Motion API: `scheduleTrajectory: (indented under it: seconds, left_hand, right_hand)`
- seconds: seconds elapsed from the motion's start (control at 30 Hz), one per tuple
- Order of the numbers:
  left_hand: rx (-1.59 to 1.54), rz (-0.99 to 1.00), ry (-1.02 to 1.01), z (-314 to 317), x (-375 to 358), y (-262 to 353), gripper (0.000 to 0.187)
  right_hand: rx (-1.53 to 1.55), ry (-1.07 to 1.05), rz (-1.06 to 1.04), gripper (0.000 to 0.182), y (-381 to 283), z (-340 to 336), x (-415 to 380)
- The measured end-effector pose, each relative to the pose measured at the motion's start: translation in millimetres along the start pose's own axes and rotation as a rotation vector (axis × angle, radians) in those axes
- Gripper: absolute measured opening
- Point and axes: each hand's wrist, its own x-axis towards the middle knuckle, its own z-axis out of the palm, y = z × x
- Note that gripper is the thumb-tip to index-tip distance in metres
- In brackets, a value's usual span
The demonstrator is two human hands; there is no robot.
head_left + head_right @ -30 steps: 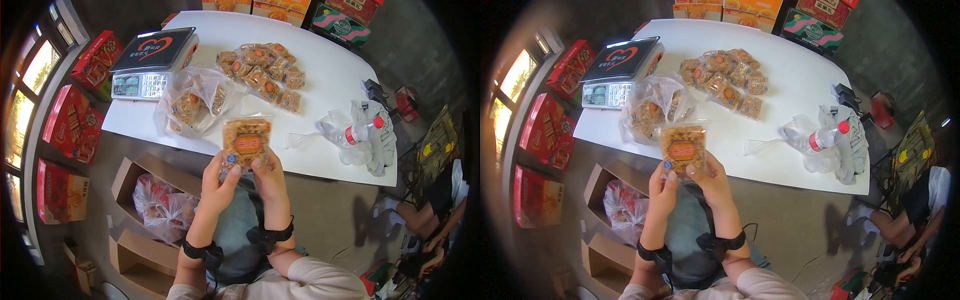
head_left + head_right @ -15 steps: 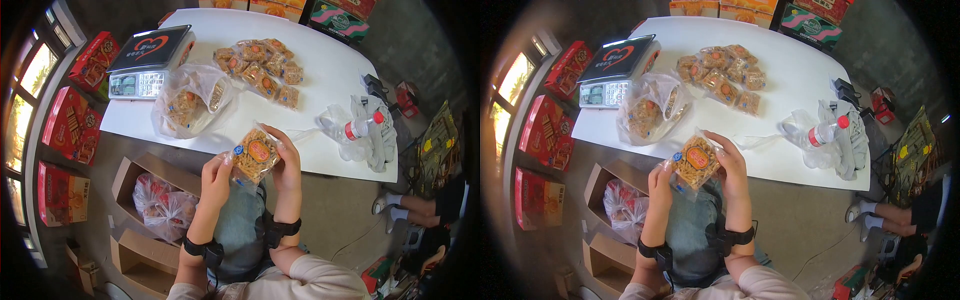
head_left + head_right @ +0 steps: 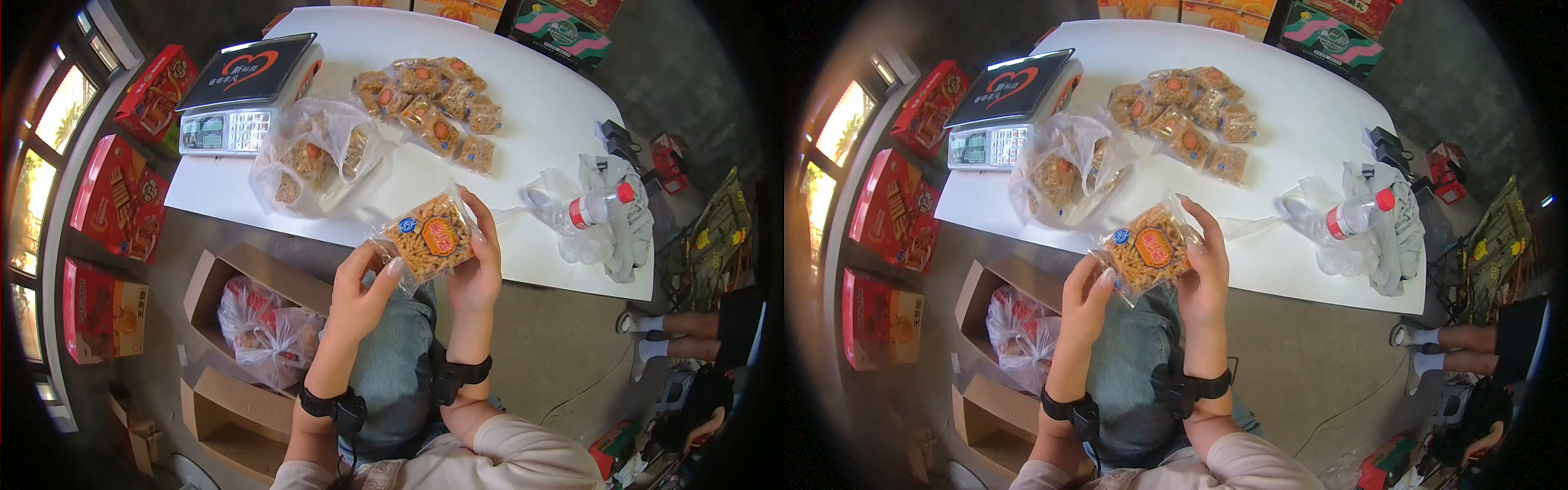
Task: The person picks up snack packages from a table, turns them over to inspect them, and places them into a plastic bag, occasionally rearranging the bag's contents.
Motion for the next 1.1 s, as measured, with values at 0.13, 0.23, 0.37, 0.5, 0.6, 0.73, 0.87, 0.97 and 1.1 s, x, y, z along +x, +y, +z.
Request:
scheduleTrajectory:
  seconds: [0.13,0.23,0.37,0.5,0.6,0.73,0.87,0.97,1.1]
  left_hand:
    - [-0.070,-0.123,0.059,1,2,1,0.014]
    - [-0.211,-0.091,0.113,0,5,-3,0.020]
    - [-0.164,-0.135,0.144,-1,8,-1,0.027]
    - [-0.419,-0.189,-0.022,1,9,8,0.042]
    - [-0.509,-0.218,-0.025,-8,3,-8,0.049]
    - [-0.431,-0.159,0.085,-4,9,-3,0.045]
    - [-0.455,-0.236,0.167,-8,10,-5,0.041]
    - [-0.602,-0.275,0.170,-9,10,-3,0.039]
    - [-0.594,-0.205,0.143,-9,9,-4,0.040]
  right_hand:
    - [-0.008,0.012,-0.023,0.056,7,-6,2]
    - [0.010,0.065,-0.020,0.054,7,-6,2]
    - [-0.078,0.169,-0.082,0.050,11,-6,3]
    - [-0.611,0.082,-0.242,0.048,14,2,-6]
    - [-0.865,-0.209,-0.351,0.051,9,11,-2]
    - [-0.752,-0.437,-0.306,0.050,10,17,-3]
    - [-0.499,-0.289,-0.209,0.043,17,9,-12]
    - [-0.481,-0.102,-0.280,0.041,16,3,-9]
    - [-0.599,-0.016,-0.235,0.045,16,5,-1]
